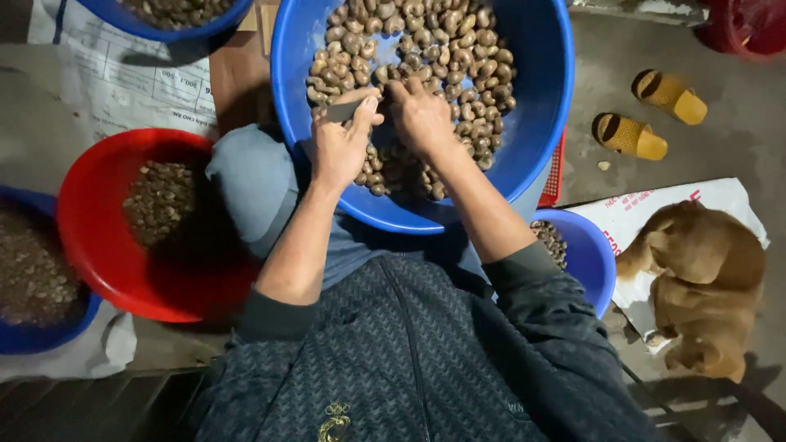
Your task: Manually shelling and sorting nuts using a small metal tool while sitting on the floor.
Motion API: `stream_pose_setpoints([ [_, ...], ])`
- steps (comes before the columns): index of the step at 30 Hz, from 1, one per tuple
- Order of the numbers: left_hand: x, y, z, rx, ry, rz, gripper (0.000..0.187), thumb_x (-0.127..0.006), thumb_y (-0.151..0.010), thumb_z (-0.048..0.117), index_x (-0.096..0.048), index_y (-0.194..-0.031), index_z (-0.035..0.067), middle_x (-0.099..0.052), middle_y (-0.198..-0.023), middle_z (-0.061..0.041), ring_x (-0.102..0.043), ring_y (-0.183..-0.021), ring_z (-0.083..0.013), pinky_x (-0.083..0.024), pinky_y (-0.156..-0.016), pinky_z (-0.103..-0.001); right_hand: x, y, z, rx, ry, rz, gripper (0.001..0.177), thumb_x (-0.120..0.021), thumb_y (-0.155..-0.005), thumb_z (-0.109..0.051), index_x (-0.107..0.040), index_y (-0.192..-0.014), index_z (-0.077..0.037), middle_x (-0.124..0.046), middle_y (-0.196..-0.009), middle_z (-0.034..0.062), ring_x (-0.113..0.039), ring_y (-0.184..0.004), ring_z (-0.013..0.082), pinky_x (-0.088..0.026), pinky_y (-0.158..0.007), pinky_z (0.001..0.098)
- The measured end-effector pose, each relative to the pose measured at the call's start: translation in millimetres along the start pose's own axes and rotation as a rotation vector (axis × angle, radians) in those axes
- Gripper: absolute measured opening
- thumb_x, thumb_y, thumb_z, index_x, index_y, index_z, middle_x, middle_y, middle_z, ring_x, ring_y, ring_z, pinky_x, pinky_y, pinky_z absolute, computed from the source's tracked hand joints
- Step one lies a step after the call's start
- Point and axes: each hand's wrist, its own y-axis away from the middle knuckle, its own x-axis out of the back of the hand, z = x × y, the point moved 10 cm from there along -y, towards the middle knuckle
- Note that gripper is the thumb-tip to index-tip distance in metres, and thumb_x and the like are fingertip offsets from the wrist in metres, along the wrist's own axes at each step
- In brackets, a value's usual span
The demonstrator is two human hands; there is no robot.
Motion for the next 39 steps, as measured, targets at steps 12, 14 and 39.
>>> stream_pose_setpoints([
  [12,-2,-2,5,-0.028,-0.087,-0.004,0.021,-0.063,-0.106,0.014,-0.075,-0.115,0.001,-0.075,-0.099,-0.029,-0.076,-0.094,-0.0369,-0.064,-0.069,-0.042,20,20,17,-0.27,-0.861,-0.004,0.03,-0.068,-0.098,-0.04,-0.069,-0.116,-0.015,-0.077,-0.095,0.0125,-0.076,-0.087,0.0401,-0.059,-0.076,0.0544],
  [14,-7,-3,-5,0.022,-0.082,-0.038,0.02,-0.064,-0.106,0.017,-0.077,-0.117,0.006,-0.076,-0.102,-0.025,-0.076,-0.091,-0.0295,-0.066,-0.066,-0.037,27,31,12,-0.318,-1.131,0.006,0.028,-0.067,-0.1,-0.031,-0.069,-0.118,-0.01,-0.077,-0.092,0.0125,-0.072,-0.075,0.0267,-0.057,-0.064,0.0395],
  [39,-15,-3,-9,0.042,0.128,-0.113,0.024,-0.061,-0.109,0.017,-0.071,-0.125,0.003,-0.071,-0.122,-0.024,-0.07,-0.114,-0.0352,-0.063,-0.09,-0.043,15,43,9,-0.424,-1.86,0.088,0.034,-0.083,-0.09,-0.017,-0.067,-0.111,0.004,-0.075,-0.084,0.0204,-0.076,-0.064,0.0213,-0.063,-0.053,0.0264],
])
